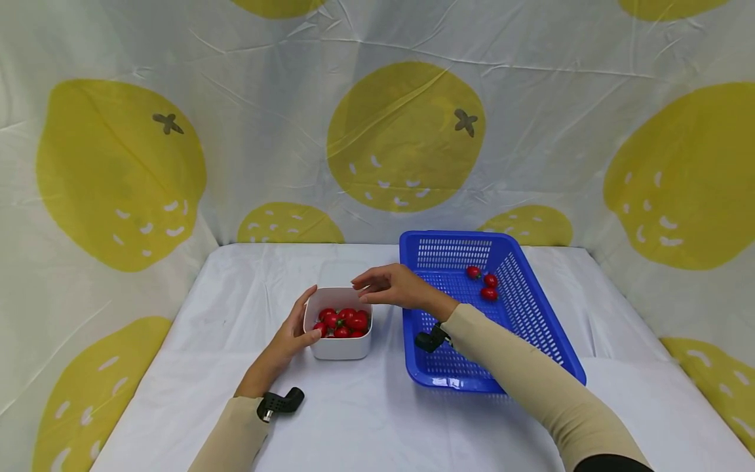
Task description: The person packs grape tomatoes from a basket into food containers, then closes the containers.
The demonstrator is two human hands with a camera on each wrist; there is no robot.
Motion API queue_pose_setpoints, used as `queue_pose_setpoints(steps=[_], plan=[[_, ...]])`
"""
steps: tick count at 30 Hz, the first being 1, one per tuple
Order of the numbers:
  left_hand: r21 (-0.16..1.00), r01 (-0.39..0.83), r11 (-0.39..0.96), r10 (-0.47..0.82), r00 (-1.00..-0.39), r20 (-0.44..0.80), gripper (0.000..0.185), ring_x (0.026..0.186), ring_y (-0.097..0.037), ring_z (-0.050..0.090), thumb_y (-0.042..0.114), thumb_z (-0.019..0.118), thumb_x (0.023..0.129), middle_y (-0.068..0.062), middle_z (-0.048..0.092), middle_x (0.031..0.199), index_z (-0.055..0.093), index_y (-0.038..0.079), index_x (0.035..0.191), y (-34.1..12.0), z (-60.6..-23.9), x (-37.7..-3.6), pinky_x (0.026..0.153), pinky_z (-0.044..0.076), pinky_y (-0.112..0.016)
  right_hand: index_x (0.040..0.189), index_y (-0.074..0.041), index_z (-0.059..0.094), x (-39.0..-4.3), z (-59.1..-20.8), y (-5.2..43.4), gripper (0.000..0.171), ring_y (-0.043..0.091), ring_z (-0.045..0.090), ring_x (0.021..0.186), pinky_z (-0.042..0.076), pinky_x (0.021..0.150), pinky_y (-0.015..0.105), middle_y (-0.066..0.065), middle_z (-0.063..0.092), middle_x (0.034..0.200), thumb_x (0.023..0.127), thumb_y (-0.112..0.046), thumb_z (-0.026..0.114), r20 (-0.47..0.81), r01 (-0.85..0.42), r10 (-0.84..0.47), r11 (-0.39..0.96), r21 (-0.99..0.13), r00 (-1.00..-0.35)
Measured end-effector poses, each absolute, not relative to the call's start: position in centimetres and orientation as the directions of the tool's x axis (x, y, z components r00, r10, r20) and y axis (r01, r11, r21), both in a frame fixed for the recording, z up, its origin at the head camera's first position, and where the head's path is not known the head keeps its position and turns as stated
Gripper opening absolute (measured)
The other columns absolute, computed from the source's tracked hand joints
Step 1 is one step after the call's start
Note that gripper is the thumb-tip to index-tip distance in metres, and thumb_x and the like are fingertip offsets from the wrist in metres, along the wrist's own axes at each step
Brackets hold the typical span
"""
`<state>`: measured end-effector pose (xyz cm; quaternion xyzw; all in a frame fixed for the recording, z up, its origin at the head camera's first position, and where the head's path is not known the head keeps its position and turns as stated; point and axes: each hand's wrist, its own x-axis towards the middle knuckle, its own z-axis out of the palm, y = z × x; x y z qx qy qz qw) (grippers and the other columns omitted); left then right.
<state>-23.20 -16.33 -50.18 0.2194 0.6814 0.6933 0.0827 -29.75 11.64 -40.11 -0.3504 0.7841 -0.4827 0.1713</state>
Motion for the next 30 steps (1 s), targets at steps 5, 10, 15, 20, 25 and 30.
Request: queue_pose_setpoints(steps=[5, 10, 15, 20, 25, 30], plan=[[0.979, 0.194, -0.059, 0.42, -0.885, 0.2, 0.078, 0.137, -0.039, 0.025, 0.013, 0.057, 0.09, -0.018, 0.026, 0.152, 0.015, 0.029, 0.154, -16.3, -50.0, -23.2, 0.103, 0.039, -0.026, 0.124, -0.008, 0.064, -29.7, -40.0, 11.7, 0.037, 0.017, 0.066, 0.104, 0.052, 0.088, 0.031, 0.02, 0.063, 0.122, 0.088, -0.014, 0.07, 0.08, -0.394, -0.718, 0.282, -0.875, -0.692], [0.979, 0.194, -0.062, 0.427, -0.881, 0.202, 0.079, 0.137, -0.038, 0.026, 0.013, 0.057, 0.09, -0.019, 0.027, 0.151, 0.014, 0.027, 0.155, -16.2, -50.0, -23.2, 0.103, 0.039, -0.027, 0.123, -0.006, 0.065, -29.7, -39.9, 11.7, 0.035, 0.018, 0.067, 0.104, 0.053, 0.087, 0.031, 0.021, 0.064, 0.12, 0.089, -0.012, 0.07, 0.09, -0.401, -0.718, 0.276, -0.873, -0.69], [0.979, 0.191, -0.064, 0.426, -0.882, 0.2, 0.079, 0.137, -0.037, 0.026, 0.013, 0.057, 0.09, -0.017, 0.027, 0.152, 0.013, 0.026, 0.155, -16.2, -50.0, -23.2, 0.104, 0.038, -0.028, 0.122, -0.004, 0.065, -29.9, -39.8, 11.7, 0.034, 0.019, 0.067, 0.102, 0.053, 0.087, 0.031, 0.022, 0.064, 0.118, 0.088, -0.009, 0.07, 0.114, -0.415, -0.722, 0.255, -0.873, -0.682], [0.981, 0.179, -0.073, 0.422, -0.886, 0.193, 0.081, 0.137, -0.037, 0.026, 0.014, 0.059, 0.09, -0.016, 0.027, 0.152, 0.011, 0.023, 0.155, -16.1, -50.1, -23.2, 0.102, 0.04, -0.025, 0.122, 0.001, 0.064, -29.8, -39.4, 11.8, 0.035, 0.025, 0.066, 0.105, 0.052, 0.088, 0.031, 0.022, 0.064, 0.118, 0.088, -0.007, 0.069, 0.127, -0.425, -0.729, 0.241, -0.872, -0.673], [0.982, 0.174, -0.071, 0.419, -0.888, 0.188, 0.083, 0.137, -0.036, 0.026, 0.015, 0.059, 0.09, -0.016, 0.028, 0.151, 0.01, 0.021, 0.155, -16.2, -50.2, -23.1, 0.101, 0.04, -0.024, 0.121, -0.001, 0.065, -30.0, -39.3, 12.0, 0.034, 0.023, 0.067, 0.104, 0.052, 0.088, 0.032, 0.021, 0.065, 0.118, 0.088, -0.009, 0.069, 0.123, -0.415, -0.718, 0.246, -0.876, -0.685], [0.981, 0.188, -0.053, 0.416, -0.889, 0.193, 0.081, 0.138, -0.036, 0.026, 0.014, 0.058, 0.09, -0.017, 0.027, 0.152, 0.011, 0.022, 0.155, -16.3, -50.2, -23.1, 0.102, 0.038, -0.023, 0.119, 0.0, 0.066, -29.9, -38.3, 12.8, 0.033, 0.021, 0.067, 0.103, 0.052, 0.088, 0.033, 0.017, 0.067, 0.115, 0.088, -0.009, 0.07, 0.13, -0.406, -0.694, 0.249, -0.879, -0.708]])
